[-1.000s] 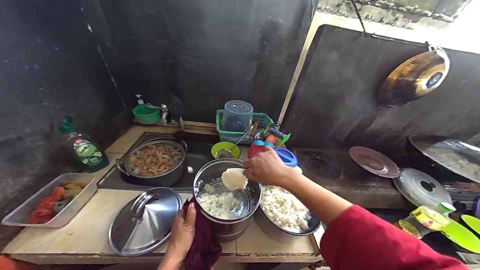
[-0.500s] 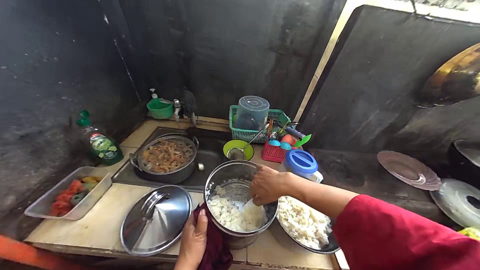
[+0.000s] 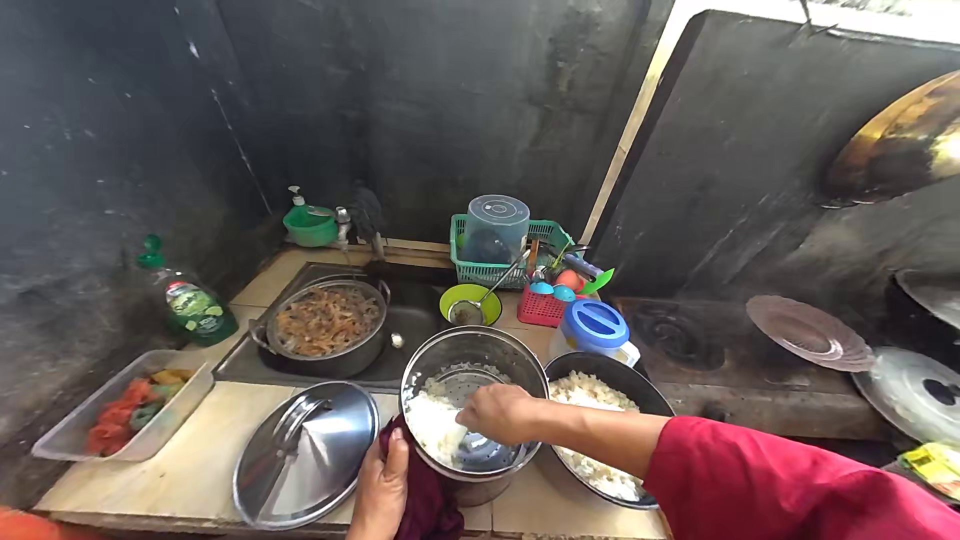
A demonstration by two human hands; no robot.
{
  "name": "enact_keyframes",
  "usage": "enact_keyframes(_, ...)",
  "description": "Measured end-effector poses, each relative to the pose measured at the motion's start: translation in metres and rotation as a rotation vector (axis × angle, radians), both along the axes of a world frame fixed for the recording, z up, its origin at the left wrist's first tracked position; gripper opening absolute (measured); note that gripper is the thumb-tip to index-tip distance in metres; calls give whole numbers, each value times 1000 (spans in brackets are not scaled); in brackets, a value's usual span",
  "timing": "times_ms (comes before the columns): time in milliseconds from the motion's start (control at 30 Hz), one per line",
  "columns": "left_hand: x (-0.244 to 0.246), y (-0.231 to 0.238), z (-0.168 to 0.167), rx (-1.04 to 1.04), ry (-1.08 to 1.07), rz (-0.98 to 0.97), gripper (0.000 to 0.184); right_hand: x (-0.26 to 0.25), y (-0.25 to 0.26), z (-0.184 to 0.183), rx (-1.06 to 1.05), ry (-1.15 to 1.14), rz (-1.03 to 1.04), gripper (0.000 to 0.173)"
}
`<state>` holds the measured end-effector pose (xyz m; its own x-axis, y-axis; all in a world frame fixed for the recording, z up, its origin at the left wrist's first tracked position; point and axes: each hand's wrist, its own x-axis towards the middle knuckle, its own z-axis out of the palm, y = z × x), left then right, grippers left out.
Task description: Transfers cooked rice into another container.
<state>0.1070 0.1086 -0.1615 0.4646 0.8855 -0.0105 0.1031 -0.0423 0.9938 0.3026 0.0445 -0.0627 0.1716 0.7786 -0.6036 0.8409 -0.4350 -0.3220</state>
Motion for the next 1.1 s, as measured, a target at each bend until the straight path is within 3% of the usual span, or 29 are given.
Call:
enact_keyframes(200,-6,9,8,-32,24,-115,48,5,12,-2,102,144,-81,52)
enact_keyframes(567,-9,16,11,-57,-11,-201,46,29,-6,25,274,312,-245,40)
enact_keyframes(767,-8,14,7,-34,13,-151,46,49,-30,47,320,247,-193,42)
enact_keyframes(900,-3,3,8,-22,53,-12,46,59,-54,53,383,204,-274,43)
enact_keyframes(1100,-1,-1,11,-27,62,22,44,60,-90,64,596,315,-401,39)
